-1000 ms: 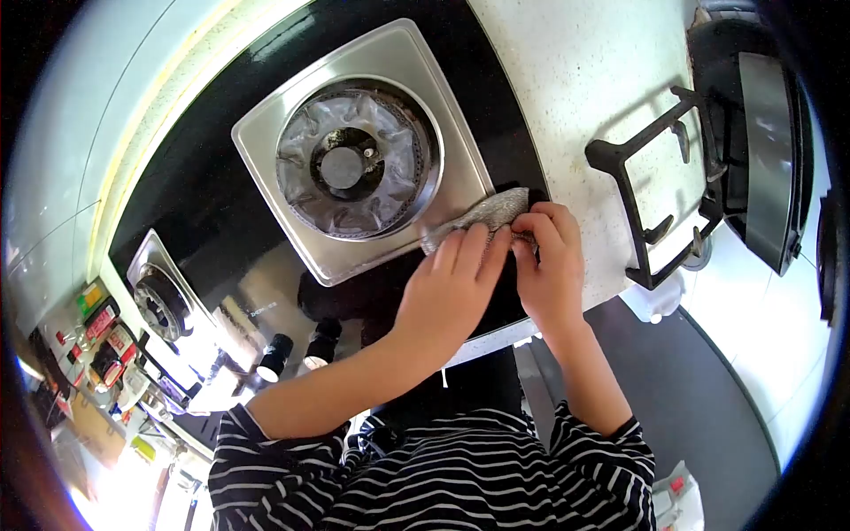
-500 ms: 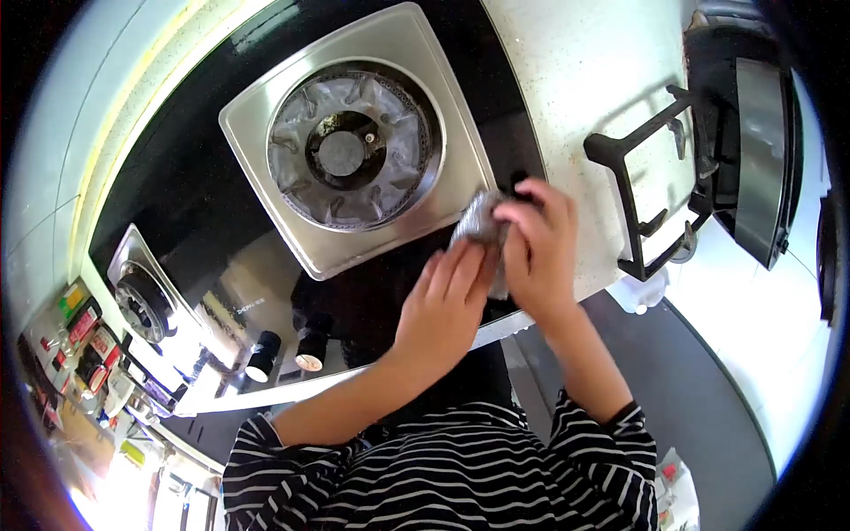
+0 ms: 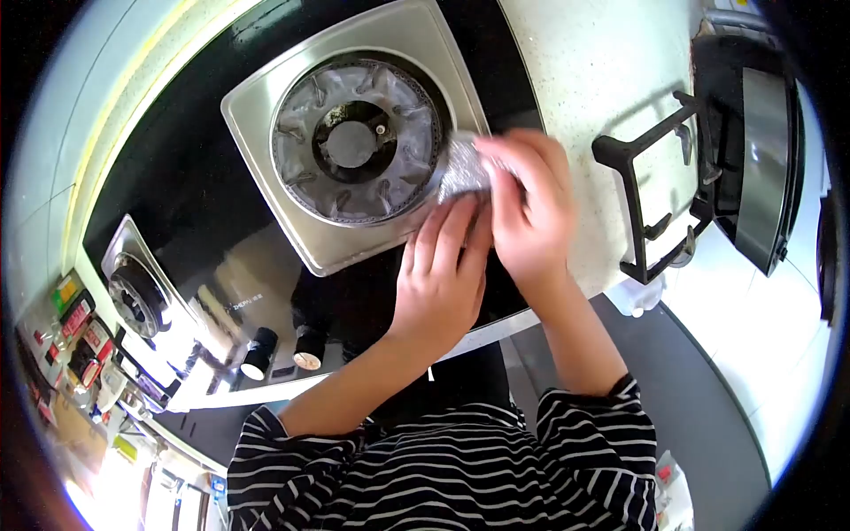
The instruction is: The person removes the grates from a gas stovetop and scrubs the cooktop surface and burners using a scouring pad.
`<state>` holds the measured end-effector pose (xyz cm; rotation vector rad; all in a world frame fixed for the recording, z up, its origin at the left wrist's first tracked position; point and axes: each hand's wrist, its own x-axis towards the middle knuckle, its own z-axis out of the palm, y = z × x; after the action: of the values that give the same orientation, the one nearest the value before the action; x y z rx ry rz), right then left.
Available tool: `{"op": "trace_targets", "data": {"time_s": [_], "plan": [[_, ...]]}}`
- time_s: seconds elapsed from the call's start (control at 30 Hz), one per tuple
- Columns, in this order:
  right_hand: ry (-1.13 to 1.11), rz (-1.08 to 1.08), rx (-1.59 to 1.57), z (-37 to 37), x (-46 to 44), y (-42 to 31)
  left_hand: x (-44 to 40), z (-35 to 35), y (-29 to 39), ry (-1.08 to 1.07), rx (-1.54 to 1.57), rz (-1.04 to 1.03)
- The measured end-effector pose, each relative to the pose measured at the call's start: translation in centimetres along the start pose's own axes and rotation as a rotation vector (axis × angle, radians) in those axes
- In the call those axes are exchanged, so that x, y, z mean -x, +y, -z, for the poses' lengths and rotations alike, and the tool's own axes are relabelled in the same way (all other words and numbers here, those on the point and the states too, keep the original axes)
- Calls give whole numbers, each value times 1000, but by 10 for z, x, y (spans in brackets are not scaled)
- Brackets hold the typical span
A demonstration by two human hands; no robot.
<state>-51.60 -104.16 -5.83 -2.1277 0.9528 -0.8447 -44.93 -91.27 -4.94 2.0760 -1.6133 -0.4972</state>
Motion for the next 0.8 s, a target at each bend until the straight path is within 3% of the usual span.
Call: {"op": "trace_targets", "data": {"time_s": [0.1,0.23,0.37,0.5,0.7,0.8], "plan": [[-71,79,271,-17,-16,7,-2,1,-2,-45,13,-11],[-112,45,363,-1,9,-3,17,-3,-2,-68,-44,-45],[19,82,454,1,32,-12,31,-6,1,-101,-63,-22],[-123,-8,372,1,19,-12,23,-16,10,-99,-58,31],[-109,-63,182,-5,-15,-5,5,-18,11,-93,-96,-15],[-68,31,154,-11,-13,5,2,-19,8,-58,-100,-20]]}}
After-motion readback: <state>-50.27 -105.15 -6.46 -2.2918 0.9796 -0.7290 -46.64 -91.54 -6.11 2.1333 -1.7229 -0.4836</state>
